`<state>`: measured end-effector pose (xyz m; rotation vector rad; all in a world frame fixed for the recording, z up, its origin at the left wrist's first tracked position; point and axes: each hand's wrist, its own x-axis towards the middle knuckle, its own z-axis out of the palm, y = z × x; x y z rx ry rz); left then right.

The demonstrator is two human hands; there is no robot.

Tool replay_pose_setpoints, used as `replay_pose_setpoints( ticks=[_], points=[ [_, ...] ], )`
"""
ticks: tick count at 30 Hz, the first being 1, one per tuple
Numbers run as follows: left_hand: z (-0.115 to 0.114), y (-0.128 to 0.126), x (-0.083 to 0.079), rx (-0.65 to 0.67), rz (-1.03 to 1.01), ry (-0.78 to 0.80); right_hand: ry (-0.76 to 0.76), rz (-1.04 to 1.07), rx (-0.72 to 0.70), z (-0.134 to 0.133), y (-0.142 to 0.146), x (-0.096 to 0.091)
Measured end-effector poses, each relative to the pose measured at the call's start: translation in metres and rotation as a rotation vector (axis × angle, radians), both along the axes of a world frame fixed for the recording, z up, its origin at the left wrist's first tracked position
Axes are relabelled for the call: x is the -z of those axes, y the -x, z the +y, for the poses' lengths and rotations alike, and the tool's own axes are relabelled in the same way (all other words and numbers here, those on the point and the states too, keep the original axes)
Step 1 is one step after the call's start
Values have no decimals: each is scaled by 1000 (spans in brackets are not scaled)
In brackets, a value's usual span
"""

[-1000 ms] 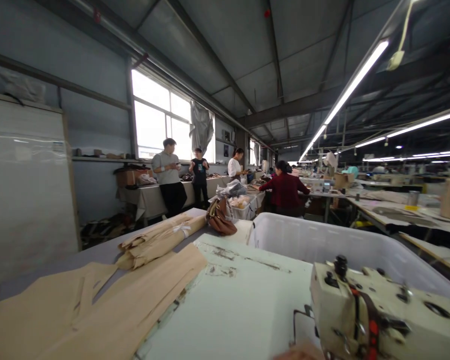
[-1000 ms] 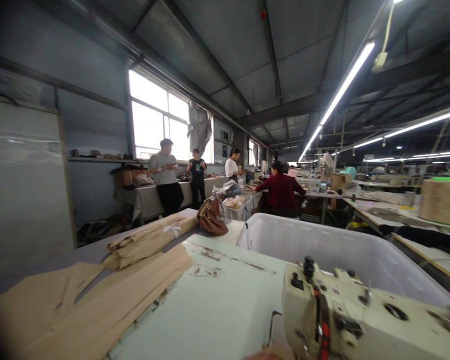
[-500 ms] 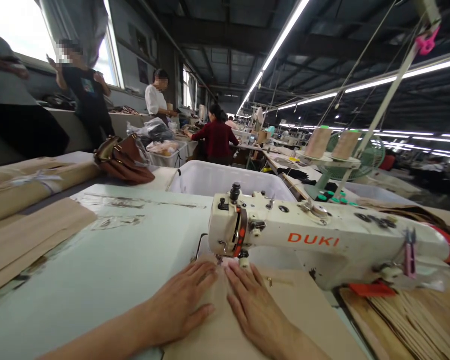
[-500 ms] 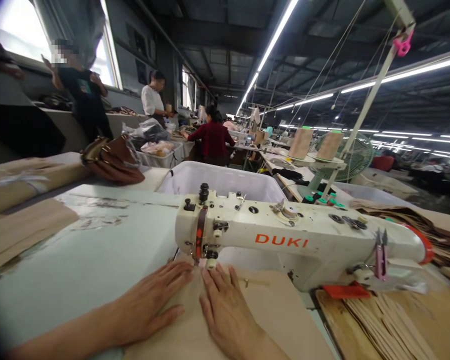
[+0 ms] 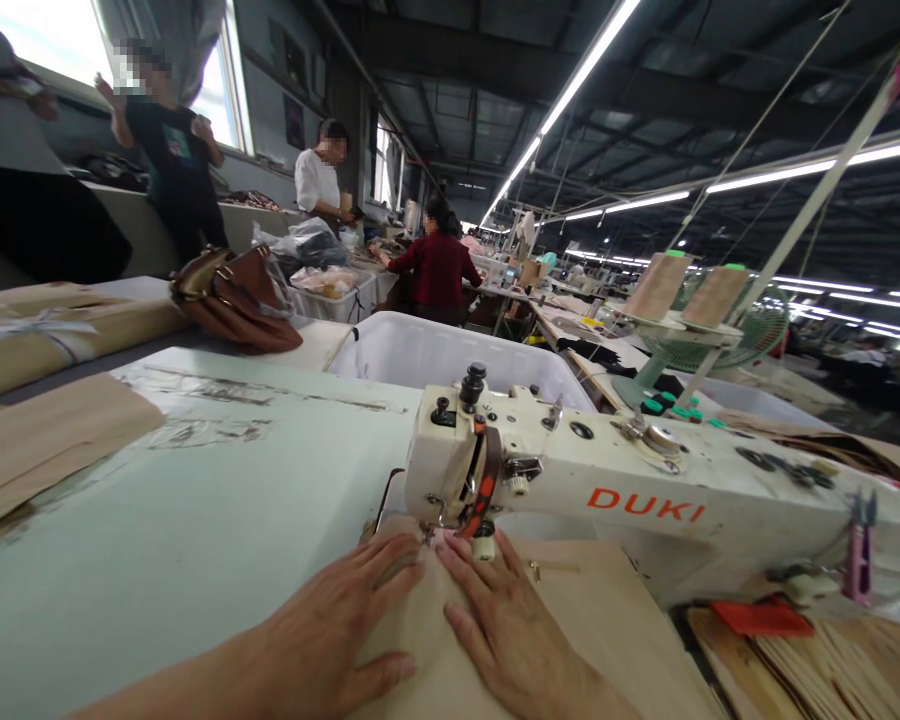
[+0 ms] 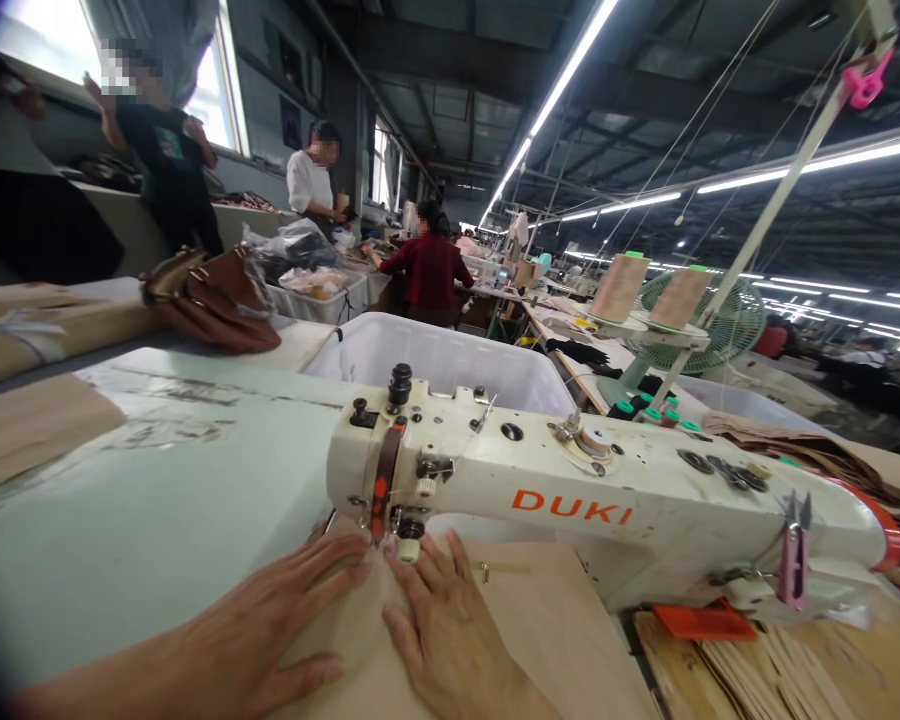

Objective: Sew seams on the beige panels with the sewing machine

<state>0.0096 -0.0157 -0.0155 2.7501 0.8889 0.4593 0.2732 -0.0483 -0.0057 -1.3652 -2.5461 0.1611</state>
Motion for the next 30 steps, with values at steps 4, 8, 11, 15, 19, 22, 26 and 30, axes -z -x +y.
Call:
replay_pose_setpoints(
  ticks=[4,8,11,15,19,22,26,30],
  points=[
    [5,1,-3,11,-36,19,-19,-16,-5,4,1,3],
    [10,1,-6,16,-43,26,-29,-53,-15,8,2,3],
    [11,1,-7,9,-47,25,-20,-55,-7,9,3,3],
    [12,1,-9,21,-38,23,-20,-39,9,9,5,2],
    [13,1,-8,25,-75,1,-36,-14,29,10,5,3],
    [14,1,-8,30,-53,-19,-53,-49,20,10,5,5],
    [16,1,-12,52,-9,-10,-86,-89,13,11,5,8],
    [16,1,-18,37,13,17,-112,-115,0,11,5,8]
  ],
)
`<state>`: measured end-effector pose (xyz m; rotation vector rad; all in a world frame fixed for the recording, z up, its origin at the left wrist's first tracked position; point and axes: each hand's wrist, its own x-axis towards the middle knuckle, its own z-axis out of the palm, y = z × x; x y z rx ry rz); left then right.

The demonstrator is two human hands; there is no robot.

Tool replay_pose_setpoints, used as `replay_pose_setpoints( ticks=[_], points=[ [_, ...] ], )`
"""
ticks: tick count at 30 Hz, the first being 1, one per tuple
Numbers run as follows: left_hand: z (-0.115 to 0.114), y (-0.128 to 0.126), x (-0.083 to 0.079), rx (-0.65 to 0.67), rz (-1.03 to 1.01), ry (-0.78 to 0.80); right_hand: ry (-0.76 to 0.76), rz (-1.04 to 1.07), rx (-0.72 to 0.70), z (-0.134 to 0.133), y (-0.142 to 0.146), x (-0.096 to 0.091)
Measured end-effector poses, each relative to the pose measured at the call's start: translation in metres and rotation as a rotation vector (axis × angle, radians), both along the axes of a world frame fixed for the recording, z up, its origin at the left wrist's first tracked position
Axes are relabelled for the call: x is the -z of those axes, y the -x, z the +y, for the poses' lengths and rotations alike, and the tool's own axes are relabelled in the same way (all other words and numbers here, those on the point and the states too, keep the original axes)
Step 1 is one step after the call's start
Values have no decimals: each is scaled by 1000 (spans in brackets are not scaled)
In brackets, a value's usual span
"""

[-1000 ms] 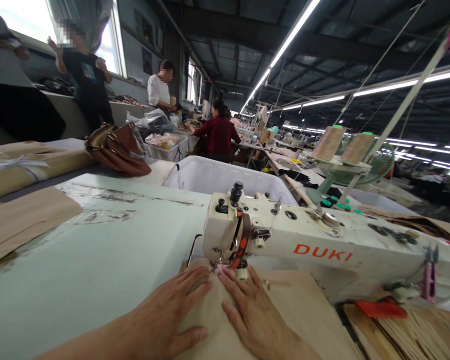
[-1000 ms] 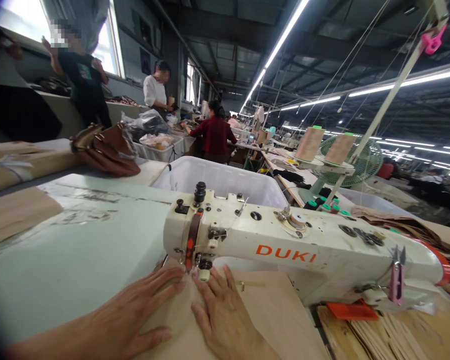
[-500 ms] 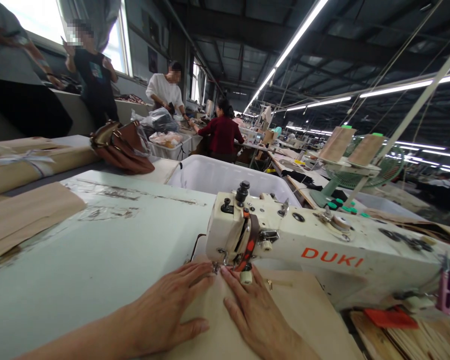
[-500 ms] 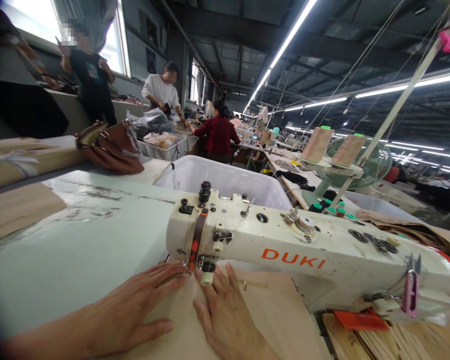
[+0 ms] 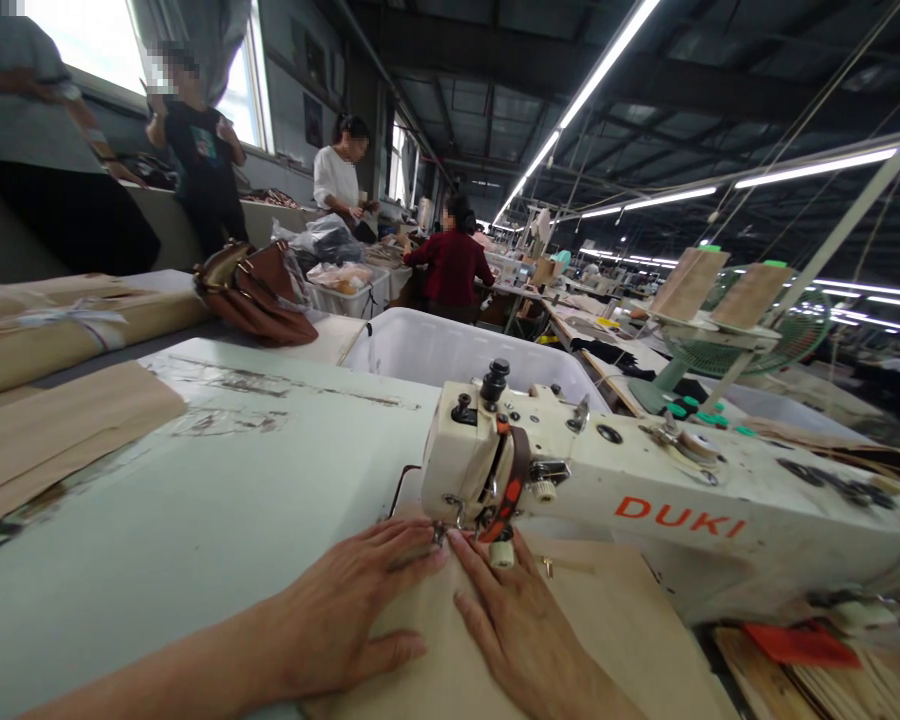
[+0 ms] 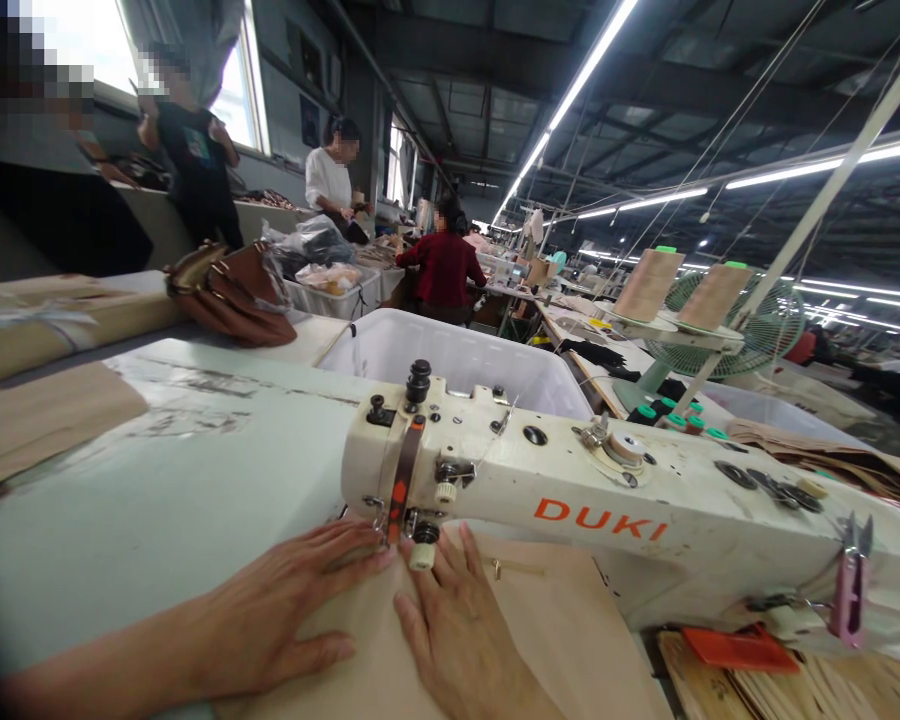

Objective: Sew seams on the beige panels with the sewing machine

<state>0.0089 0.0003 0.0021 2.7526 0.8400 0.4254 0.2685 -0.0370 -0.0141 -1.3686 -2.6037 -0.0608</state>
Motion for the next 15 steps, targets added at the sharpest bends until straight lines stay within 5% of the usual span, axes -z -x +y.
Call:
replay_pose_setpoints(
  ticks=[15],
  points=[
    [-1,0,1,15,-9,-34,20,60,48,-4,1,0]
  ],
)
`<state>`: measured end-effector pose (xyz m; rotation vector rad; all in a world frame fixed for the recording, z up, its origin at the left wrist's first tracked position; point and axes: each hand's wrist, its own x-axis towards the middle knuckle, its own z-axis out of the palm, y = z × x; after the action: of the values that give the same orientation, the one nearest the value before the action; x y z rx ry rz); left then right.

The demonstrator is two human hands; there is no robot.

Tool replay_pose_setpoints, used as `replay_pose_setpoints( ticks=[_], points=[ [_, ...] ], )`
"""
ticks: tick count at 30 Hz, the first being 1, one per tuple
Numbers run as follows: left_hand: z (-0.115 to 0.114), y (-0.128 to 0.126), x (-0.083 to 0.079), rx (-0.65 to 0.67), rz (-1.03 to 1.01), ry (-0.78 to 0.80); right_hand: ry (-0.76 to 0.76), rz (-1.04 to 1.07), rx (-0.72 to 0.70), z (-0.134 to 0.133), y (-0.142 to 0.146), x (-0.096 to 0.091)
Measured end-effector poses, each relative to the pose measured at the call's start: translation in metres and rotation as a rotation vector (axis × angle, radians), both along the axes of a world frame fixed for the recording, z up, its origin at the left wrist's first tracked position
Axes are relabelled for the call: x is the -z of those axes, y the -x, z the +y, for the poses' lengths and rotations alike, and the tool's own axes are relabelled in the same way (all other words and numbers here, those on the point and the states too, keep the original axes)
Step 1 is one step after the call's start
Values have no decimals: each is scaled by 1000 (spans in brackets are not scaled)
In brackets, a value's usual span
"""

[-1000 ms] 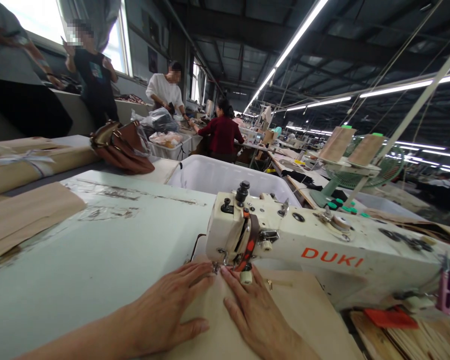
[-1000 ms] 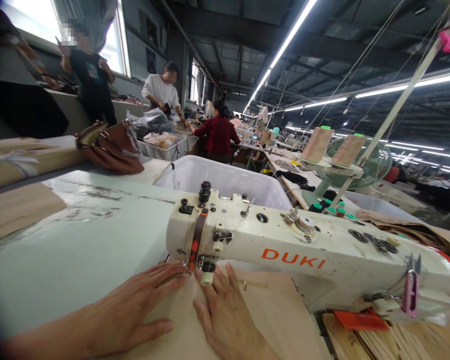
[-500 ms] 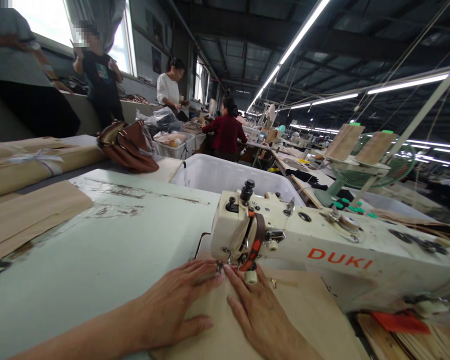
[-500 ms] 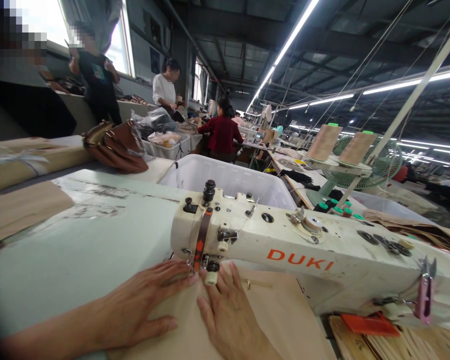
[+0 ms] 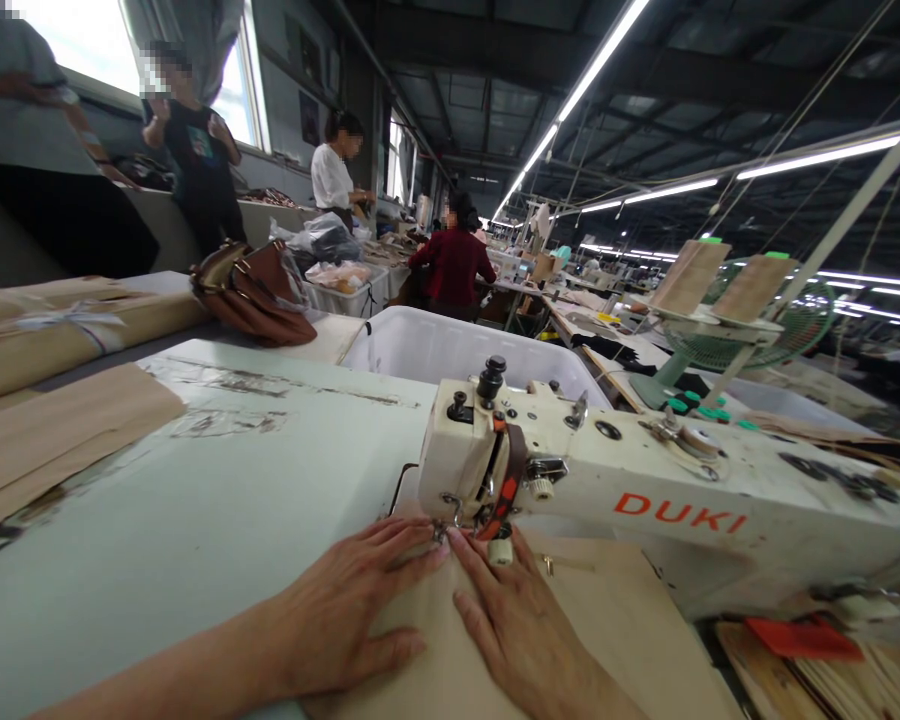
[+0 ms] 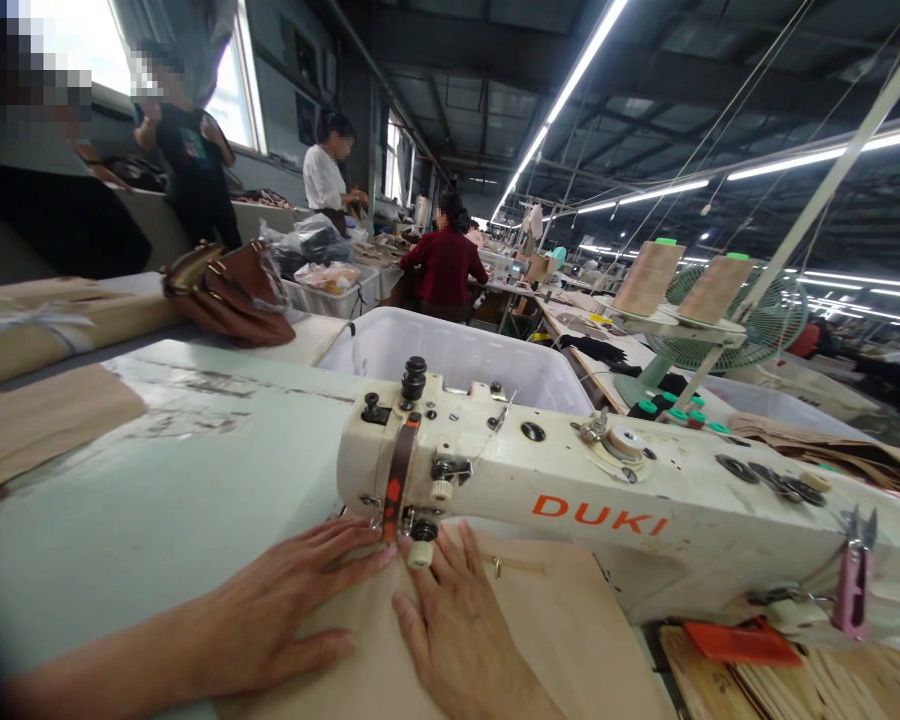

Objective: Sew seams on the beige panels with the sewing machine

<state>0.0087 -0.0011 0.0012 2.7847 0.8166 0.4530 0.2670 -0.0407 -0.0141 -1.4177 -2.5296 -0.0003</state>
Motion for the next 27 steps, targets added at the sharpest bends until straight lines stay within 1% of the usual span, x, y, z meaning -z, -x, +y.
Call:
replay_pose_setpoints(
  ticks=[7,12,16,20,22,23,25,27],
  points=[
    [3,-1,1,23,-27,-13,6,-65,-32,0,1,-3],
    [1,2,3,28,-33,-12,-7,-57,-30,-1,0,-1],
    [4,3,6,30,-43,-7,-6,-43,-20,-1,0,-1],
    [5,1,8,39,3,-33,-19,-18,0,-2,3,-3],
    [-4,3,9,26,7,-66,-51,-17,36,-8,7,-1],
    [-12,6,10,10,4,-87,-81,-13,81,-14,9,1],
    [-34,14,12,-33,16,-130,-140,-12,168,-30,14,8],
    [-59,25,14,-62,47,-166,-186,-26,190,-50,19,15]
  ],
)
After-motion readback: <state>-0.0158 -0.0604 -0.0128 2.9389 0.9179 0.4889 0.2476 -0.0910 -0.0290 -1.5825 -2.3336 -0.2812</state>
